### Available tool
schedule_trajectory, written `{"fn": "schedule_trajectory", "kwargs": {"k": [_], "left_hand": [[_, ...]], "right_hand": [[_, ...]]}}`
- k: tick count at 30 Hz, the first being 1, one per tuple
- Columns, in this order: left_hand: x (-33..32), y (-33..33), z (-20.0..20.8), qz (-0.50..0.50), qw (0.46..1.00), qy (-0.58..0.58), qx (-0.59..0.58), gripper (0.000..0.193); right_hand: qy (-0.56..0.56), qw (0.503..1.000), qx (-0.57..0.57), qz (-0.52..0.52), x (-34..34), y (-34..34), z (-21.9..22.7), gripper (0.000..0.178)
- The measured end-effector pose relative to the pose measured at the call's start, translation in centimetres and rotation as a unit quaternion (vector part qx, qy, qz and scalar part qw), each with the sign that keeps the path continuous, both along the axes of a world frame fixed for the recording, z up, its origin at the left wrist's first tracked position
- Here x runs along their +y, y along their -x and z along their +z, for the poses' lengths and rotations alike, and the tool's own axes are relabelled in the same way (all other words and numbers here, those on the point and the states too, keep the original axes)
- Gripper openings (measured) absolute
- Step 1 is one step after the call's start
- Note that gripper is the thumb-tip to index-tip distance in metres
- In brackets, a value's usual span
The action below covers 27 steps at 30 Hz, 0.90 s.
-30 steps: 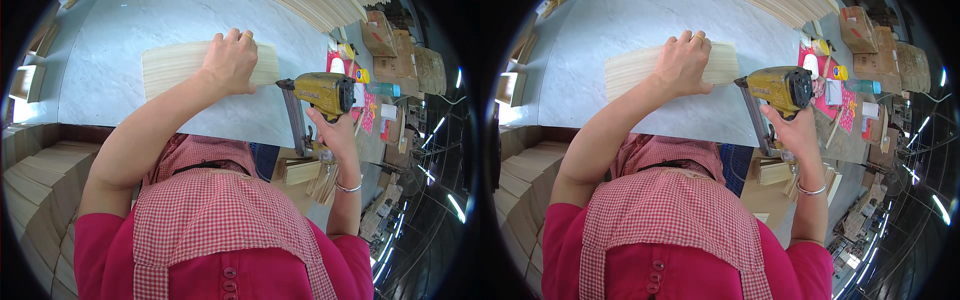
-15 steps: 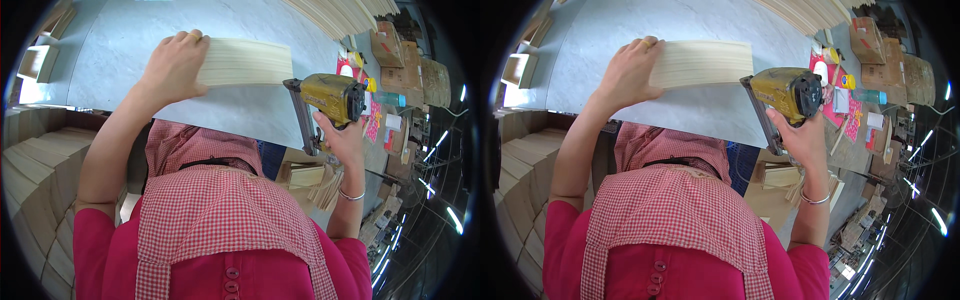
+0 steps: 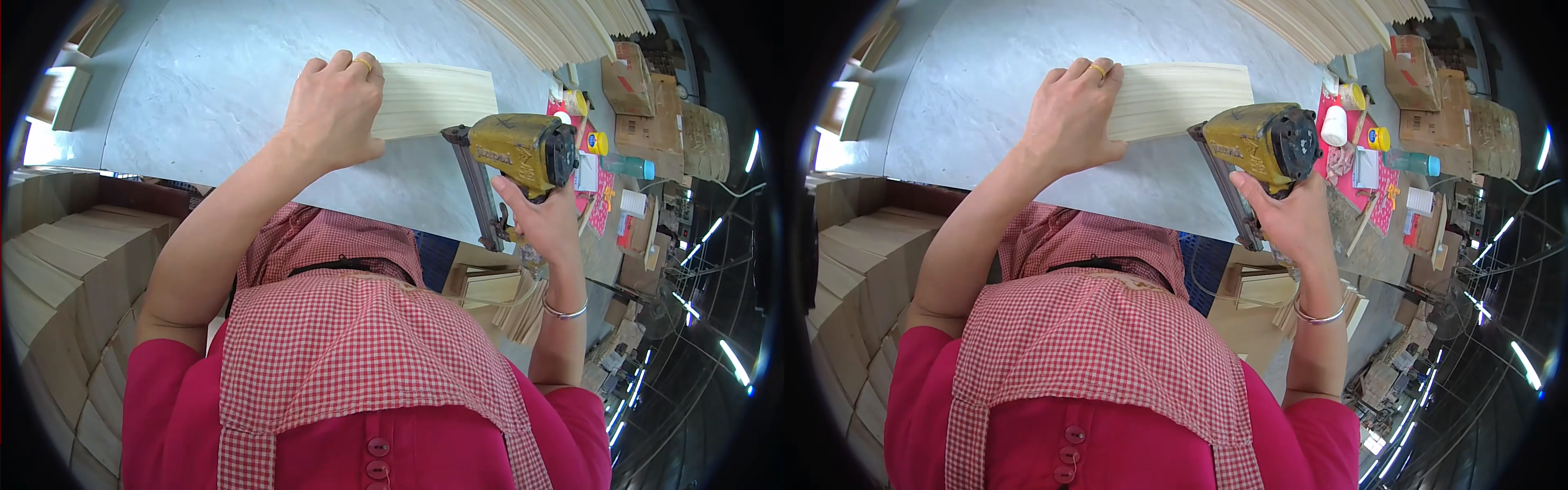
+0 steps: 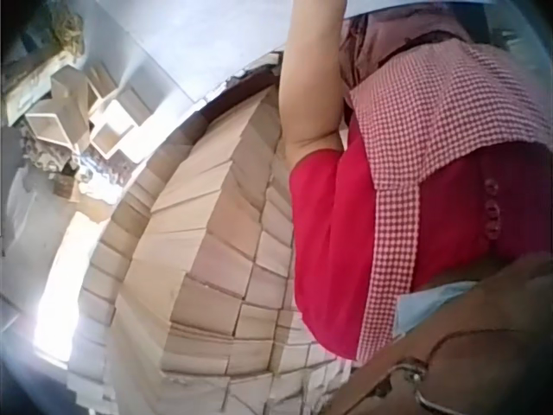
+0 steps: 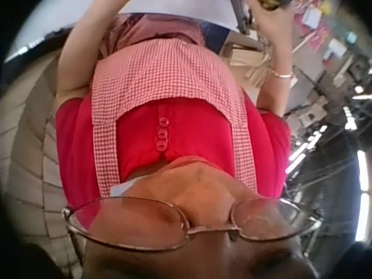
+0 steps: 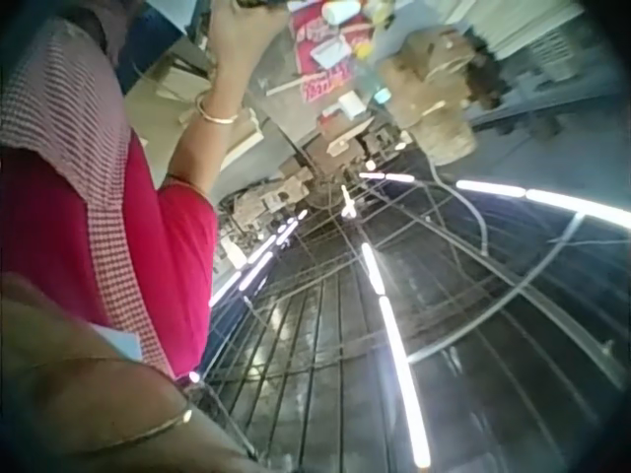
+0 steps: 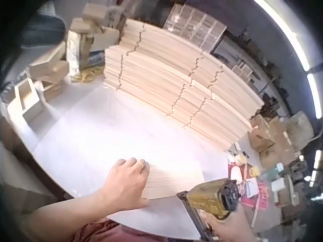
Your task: The person assembles small wooden boxes by applying glue to the edges of a rectangular frame and attaching a wooden base. They use a pneumatic nail gun to secure the base to the frame and then place the finished box on a stack of completed units.
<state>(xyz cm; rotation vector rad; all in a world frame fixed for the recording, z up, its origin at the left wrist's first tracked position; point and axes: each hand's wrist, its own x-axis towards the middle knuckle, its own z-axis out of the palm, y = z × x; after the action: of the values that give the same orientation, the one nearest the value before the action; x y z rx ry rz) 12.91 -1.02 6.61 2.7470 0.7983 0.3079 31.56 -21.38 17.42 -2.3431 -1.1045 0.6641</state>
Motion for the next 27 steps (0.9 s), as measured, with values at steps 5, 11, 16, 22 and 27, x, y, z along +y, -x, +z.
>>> {"fn": "schedule_trajectory", "kwargs": {"k": [5,11,16,22,27], "left_hand": [[-0.1,0.1,0.0,0.004,1.000,0.008,-0.002,0.078],[0.2,0.3,-0.7,0.004,1.000,0.017,-0.017,0.085],[0.7,4.5,-1.9,-0.006,0.993,-0.003,-0.115,0.117],[2.4,8.3,-5.8,-0.036,0.972,0.141,-0.187,0.114],[2.0,7.6,-6.8,-0.022,0.953,0.181,-0.242,0.093]], "right_hand": [[0.036,0.998,0.031,-0.050,-0.3,0.3,-0.3,0.033],[0.059,0.991,0.063,-0.104,-0.3,1.1,-0.5,0.032],[-0.010,0.998,-0.002,-0.066,-0.4,1.8,-0.4,0.029],[0.012,0.998,0.032,-0.051,0.5,4.7,0.8,0.034],[0.030,0.998,0.043,0.036,2.0,7.8,0.7,0.031]]}}
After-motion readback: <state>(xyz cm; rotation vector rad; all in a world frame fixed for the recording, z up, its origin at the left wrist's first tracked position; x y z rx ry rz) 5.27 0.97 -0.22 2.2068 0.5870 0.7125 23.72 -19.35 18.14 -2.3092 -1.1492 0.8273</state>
